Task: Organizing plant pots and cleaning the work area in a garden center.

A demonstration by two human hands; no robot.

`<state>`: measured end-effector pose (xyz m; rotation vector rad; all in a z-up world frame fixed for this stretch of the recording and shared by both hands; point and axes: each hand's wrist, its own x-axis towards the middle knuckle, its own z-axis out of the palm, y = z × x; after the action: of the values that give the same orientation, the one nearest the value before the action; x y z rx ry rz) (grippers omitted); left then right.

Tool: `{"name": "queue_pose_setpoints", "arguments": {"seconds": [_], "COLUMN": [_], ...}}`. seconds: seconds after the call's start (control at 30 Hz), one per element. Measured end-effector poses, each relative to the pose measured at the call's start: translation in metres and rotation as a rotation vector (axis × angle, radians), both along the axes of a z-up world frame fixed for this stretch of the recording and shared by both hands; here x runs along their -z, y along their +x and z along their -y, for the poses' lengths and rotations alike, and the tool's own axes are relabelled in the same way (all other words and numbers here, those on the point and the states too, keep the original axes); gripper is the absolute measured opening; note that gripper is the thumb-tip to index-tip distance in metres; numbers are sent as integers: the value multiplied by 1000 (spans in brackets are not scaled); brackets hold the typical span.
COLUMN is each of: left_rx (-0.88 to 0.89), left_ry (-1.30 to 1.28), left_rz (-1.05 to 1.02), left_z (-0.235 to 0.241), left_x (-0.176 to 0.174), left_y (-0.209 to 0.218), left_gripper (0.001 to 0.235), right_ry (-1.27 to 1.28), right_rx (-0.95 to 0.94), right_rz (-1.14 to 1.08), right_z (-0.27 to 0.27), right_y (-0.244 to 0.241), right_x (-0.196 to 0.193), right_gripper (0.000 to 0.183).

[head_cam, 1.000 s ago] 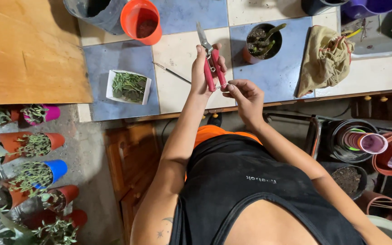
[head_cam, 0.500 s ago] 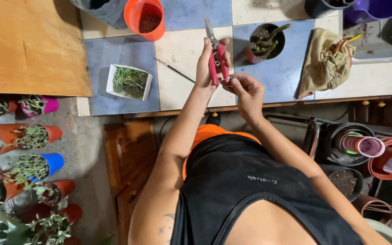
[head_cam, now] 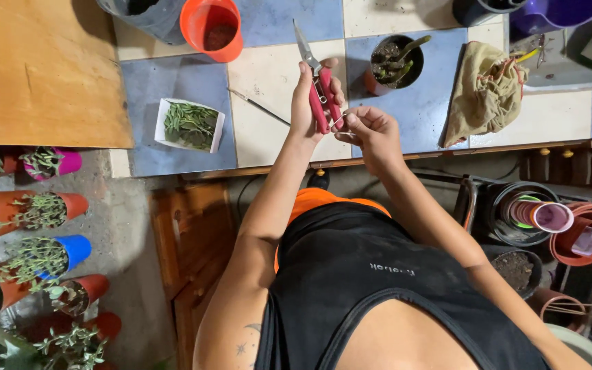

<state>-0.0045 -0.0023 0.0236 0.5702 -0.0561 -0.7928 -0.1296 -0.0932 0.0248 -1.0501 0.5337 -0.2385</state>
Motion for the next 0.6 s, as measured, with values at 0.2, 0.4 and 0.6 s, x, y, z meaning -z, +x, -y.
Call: {"name": "queue_pose_setpoints", "arguments": {"seconds": [0.2, 0.4, 0.6], "left_rx": [-54, 6, 380], "left_ry": [99, 310, 523], "left_rz": [152, 469, 786], "left_z": [-5, 8, 2], "left_x": [-7, 13, -5], "left_y": [-1, -22, -21], "left_gripper": [61, 62, 93], "right_ry": [-73, -537, -382], "right_rx": [-98, -126, -66], "right_rz": [124, 60, -16], "right_z": [7, -2, 42], "right_y": [-16, -9, -14], "right_x": [7, -23, -18], "right_gripper": [38, 76, 70]}}
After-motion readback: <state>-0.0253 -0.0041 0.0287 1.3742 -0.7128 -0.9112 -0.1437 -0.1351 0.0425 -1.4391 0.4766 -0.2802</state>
